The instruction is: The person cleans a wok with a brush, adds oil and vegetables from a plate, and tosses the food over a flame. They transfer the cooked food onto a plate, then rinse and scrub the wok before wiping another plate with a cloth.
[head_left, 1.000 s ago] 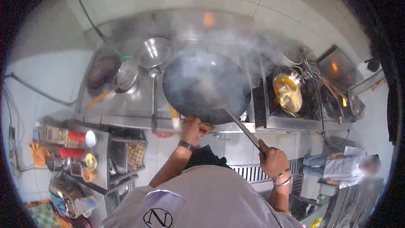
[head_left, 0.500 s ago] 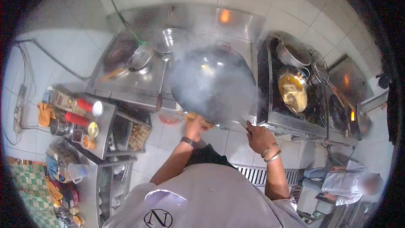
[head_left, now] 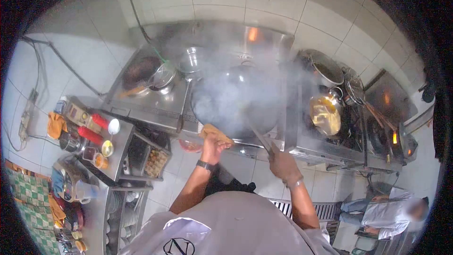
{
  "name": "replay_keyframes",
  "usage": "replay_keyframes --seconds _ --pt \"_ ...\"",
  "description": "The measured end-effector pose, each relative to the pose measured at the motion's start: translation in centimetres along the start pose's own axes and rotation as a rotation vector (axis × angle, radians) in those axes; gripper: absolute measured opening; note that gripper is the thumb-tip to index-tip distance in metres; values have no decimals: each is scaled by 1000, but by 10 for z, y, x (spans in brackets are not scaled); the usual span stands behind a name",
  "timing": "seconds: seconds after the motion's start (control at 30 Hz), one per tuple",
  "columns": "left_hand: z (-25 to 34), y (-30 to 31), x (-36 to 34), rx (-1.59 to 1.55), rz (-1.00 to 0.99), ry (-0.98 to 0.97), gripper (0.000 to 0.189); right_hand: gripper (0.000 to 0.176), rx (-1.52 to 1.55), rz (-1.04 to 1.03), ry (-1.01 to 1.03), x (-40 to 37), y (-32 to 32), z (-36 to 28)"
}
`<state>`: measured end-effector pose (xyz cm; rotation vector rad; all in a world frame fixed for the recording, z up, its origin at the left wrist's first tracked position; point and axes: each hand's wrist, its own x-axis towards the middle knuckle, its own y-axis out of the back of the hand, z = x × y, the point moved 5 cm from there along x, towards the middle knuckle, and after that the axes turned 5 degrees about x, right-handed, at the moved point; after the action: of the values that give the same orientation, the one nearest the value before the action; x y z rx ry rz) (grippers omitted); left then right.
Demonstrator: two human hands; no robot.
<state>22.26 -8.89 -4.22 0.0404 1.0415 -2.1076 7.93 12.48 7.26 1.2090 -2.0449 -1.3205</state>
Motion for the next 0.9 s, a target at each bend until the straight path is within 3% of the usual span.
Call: replay_keyframes --seconds 0.07,0.17,0.3,0.53,0.6,0.9 --pt "-1 7 4 -39 -23 8 22 49 -76 6 -49 -30 8 -1" --pt "-5 12 3 53 54 25 25 47 12 131 24 -64 0 26" --pt "-6 5 6 207 146 57 30 38 46 120 -16 -81 22 19" --pt "14 -16 5 217 151 68 25 36 67 197 -61 -78 36 7" --pt "11 -12 5 228 134 76 32 36 36 156 -104 -76 36 7" --pt "4 -7 4 154 119 125 26 41 23 108 -152 -61 35 3"
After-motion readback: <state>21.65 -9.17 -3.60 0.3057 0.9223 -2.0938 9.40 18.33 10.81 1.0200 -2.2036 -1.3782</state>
